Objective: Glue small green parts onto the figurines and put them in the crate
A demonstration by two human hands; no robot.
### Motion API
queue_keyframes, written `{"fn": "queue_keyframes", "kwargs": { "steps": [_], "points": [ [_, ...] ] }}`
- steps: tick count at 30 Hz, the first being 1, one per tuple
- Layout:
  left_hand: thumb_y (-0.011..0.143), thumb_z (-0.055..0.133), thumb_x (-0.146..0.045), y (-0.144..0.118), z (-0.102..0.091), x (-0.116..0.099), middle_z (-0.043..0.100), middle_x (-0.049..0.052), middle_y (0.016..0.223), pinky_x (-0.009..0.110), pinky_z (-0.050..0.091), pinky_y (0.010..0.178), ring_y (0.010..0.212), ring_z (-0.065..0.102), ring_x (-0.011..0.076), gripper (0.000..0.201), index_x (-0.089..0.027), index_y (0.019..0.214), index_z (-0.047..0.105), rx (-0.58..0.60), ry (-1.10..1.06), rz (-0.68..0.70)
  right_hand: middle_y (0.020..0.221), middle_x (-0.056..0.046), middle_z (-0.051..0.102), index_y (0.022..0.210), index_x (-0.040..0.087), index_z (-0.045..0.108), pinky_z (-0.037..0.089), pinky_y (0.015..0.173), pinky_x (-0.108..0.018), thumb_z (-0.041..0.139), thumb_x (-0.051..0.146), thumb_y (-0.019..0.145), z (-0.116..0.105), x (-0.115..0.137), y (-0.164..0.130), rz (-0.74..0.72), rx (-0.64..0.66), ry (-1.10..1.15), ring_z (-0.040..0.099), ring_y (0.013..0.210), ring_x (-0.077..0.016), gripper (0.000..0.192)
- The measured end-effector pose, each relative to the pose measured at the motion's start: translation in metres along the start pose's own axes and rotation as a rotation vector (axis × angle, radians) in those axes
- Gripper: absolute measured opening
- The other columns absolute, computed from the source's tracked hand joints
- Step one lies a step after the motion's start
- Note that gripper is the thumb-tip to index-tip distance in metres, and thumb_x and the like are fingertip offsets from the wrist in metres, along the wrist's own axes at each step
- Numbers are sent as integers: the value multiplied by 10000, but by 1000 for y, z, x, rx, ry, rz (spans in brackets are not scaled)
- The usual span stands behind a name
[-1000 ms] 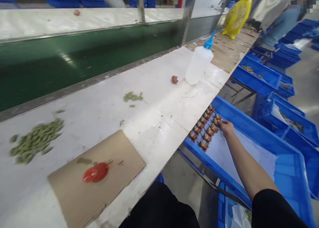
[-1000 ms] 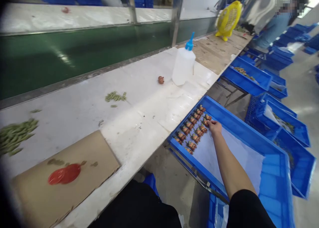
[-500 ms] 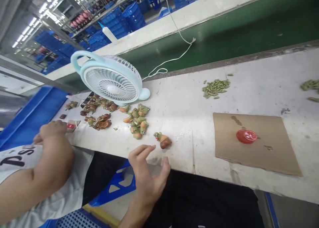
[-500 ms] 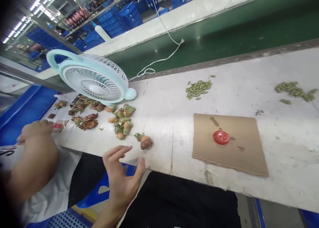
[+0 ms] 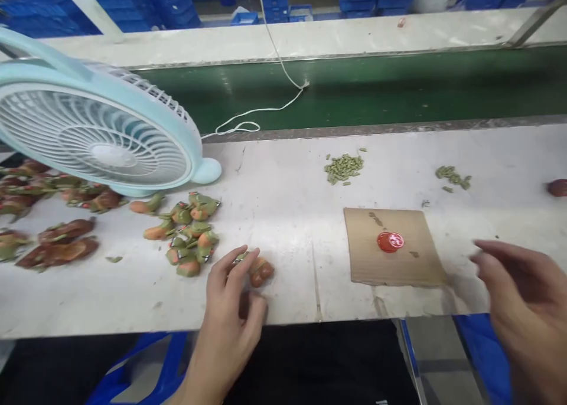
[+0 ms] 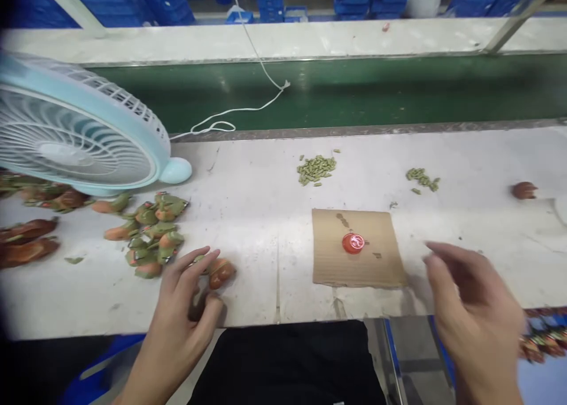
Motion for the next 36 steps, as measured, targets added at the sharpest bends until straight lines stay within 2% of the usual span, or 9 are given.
{"fn": "queue_keyframes", "kwargs": {
  "steps": [4,8,12,17,21,24,28,31,36],
  "points": [
    [1220,577,-183,5,-3,25,632,105,1424,453,524,1056,1274,657,268,373,-289,1566,669,77,-2,219,1027,-129,839,1123,218,899,615,727,-425,680,534,977,39,42,58,-156,119,-50,734,778,-272,411],
    [1214,631,-248,10,6,41,671,129,1324,487,483,949,1153,646,339,392,-288,1598,695,36,62,326,1112,-110,849,1196,228,913,619,862,-439,660,405,954,63,41,113,-186,187,-192,719,837,-270,392],
    [1221,612,-281,14,18,23,686,112,1439,478,508,991,1174,653,329,370,-272,1583,690,36,65,366,1118,-162,818,1201,152,902,592,973,-515,678,264,931,72,30,137,-132,179,-341,737,886,-324,369],
    [1203,651,-142,19,27,-12,657,101,1543,368,513,1204,1368,674,243,400,-208,1597,656,53,-158,317,1082,-175,830,961,161,868,570,1000,-483,669,192,939,76,29,146,-83,236,-411,772,983,-362,202],
    [1192,665,-124,22,32,-29,683,93,1396,338,550,1117,1270,696,214,387,-176,1573,620,33,-256,248,801,-107,766,746,212,760,536,861,-430,742,103,818,71,38,145,-3,309,-419,733,839,-335,132],
    [1183,694,-231,24,36,-34,666,123,1349,444,527,1080,1230,632,298,410,-145,1573,598,20,-96,170,717,-77,715,652,235,679,493,805,-408,815,53,757,63,51,137,49,346,-386,685,776,-294,250],
    [1183,712,-292,24,41,-38,620,95,1279,469,489,1030,1180,542,320,236,-240,1408,661,73,-26,81,718,-43,704,881,219,842,447,691,-373,768,63,876,45,63,115,135,346,-239,618,679,-218,172],
    [1169,723,-227,24,45,-43,667,57,1254,442,502,1005,1183,580,293,200,-270,1341,631,118,-141,40,642,-11,617,1121,235,924,376,540,-334,770,287,1012,29,66,90,175,357,-87,533,571,-192,195],
    [1163,735,-215,22,49,-55,736,-14,1224,314,596,962,1126,745,184,305,-327,1379,551,128,-614,-170,718,-17,705,1067,288,945,599,582,-311,930,391,1035,16,85,27,36,456,426,684,610,-184,108]
  ]
}}
Point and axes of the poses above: each hand's wrist, its own y-axis towards the middle knuckle, its own z-axis out of the palm, x = y × z, the point moved 4 cm from there along y, towards the middle knuckle
